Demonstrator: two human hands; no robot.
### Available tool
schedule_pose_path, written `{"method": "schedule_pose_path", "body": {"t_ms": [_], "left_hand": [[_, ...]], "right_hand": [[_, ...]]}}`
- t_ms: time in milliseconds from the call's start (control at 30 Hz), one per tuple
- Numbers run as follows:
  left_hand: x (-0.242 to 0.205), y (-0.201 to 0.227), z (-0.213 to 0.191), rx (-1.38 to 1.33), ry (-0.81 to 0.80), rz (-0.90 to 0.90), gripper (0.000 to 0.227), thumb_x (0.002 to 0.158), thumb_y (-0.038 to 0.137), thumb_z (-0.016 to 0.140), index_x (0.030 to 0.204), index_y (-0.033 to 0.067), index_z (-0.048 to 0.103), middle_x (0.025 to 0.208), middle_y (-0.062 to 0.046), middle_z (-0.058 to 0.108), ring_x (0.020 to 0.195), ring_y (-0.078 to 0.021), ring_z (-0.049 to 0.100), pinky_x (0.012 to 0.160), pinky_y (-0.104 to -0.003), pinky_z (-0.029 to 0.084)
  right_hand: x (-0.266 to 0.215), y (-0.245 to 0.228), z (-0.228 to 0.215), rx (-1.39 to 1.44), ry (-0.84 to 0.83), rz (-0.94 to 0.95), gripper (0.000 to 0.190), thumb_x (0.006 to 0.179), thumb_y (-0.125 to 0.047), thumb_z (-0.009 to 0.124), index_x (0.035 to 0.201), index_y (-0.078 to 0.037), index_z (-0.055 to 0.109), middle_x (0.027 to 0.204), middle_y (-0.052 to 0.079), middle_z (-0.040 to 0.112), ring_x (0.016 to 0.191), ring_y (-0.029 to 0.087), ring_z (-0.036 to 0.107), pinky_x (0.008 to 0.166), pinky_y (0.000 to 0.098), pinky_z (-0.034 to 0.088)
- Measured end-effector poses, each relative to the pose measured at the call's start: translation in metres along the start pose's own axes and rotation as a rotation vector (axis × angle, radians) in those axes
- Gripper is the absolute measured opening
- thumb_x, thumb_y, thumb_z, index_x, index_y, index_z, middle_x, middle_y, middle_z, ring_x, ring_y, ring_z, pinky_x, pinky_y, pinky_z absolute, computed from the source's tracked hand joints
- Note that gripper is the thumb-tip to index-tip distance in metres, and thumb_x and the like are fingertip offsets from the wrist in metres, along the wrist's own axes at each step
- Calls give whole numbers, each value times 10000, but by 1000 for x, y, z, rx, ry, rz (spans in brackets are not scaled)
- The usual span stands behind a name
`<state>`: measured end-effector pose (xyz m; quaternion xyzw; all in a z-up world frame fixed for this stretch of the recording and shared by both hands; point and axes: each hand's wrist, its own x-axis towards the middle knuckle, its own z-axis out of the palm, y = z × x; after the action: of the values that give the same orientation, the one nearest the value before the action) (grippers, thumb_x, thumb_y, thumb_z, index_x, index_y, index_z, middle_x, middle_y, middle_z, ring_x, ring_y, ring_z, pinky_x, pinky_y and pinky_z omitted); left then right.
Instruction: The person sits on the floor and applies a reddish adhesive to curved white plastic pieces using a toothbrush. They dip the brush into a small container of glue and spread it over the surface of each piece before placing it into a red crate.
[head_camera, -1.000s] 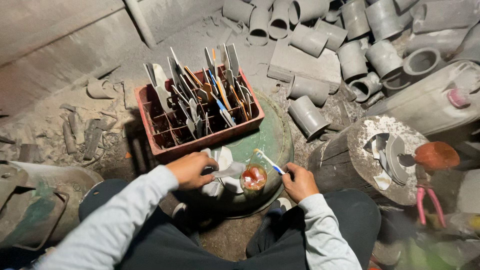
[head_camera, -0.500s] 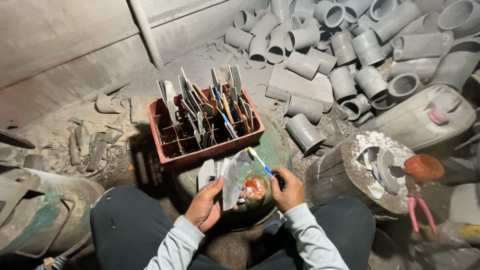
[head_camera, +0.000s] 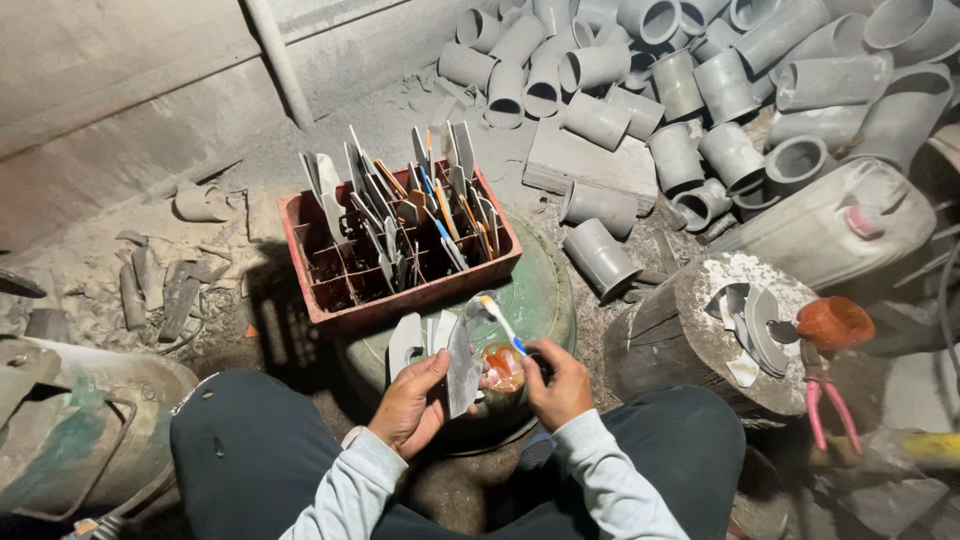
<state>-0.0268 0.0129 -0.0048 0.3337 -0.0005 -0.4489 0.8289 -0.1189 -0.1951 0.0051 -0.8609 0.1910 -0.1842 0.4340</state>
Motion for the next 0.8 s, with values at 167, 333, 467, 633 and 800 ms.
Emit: {"method": "schedule_pose_path", "body": {"t_ms": [167, 333, 467, 633, 800], "left_hand": [[4, 5, 3, -30, 74, 62, 469, 1007, 345, 508, 1293, -17, 594, 1128, -162, 748, 1023, -262, 742, 760, -413, 616], [11, -5, 3, -19, 41, 63, 492, 1042, 373, 502, 1302, -33, 598, 1117, -189, 734, 1005, -276, 732, 771, -425, 622], [10, -7, 0, -62, 70, 35, 490, 1034, 371, 498, 1299, -31, 590, 1150, -178, 739, 1008, -271, 736, 752, -425, 612], [15, -8, 2, -71, 96, 70, 463, 1021, 370, 500, 1304, 16, 598, 1152, -177, 730, 1001, -263, 732, 768, -427, 614], [12, -10, 2, -40, 41, 50, 482, 1047, 385, 498, 1306, -8, 600, 1130, -192, 728, 1002, -271, 725, 769, -419, 608]], "right_hand": [[6, -1, -12, -34, 92, 84, 149, 903, -113, 666, 1022, -32, 705, 826, 120, 746, 721, 226, 739, 683, 336, 569], [-7, -7, 4, 40, 25, -207, 156, 884, -85, 668, 1024, -24, 700, 905, 142, 737, 786, 237, 733, 718, 341, 566], [-3, -2, 2, -12, -17, 55, 152, 879, -100, 678, 1011, -36, 717, 865, 143, 746, 741, 230, 745, 701, 342, 571], [-4, -2, 1, -20, 74, -76, 154, 879, -76, 665, 1020, -25, 702, 900, 154, 735, 801, 228, 740, 736, 340, 574], [-5, 0, 7, 12, 25, -80, 161, 883, -98, 661, 1027, -44, 711, 876, 124, 741, 748, 208, 734, 704, 333, 583]]}}
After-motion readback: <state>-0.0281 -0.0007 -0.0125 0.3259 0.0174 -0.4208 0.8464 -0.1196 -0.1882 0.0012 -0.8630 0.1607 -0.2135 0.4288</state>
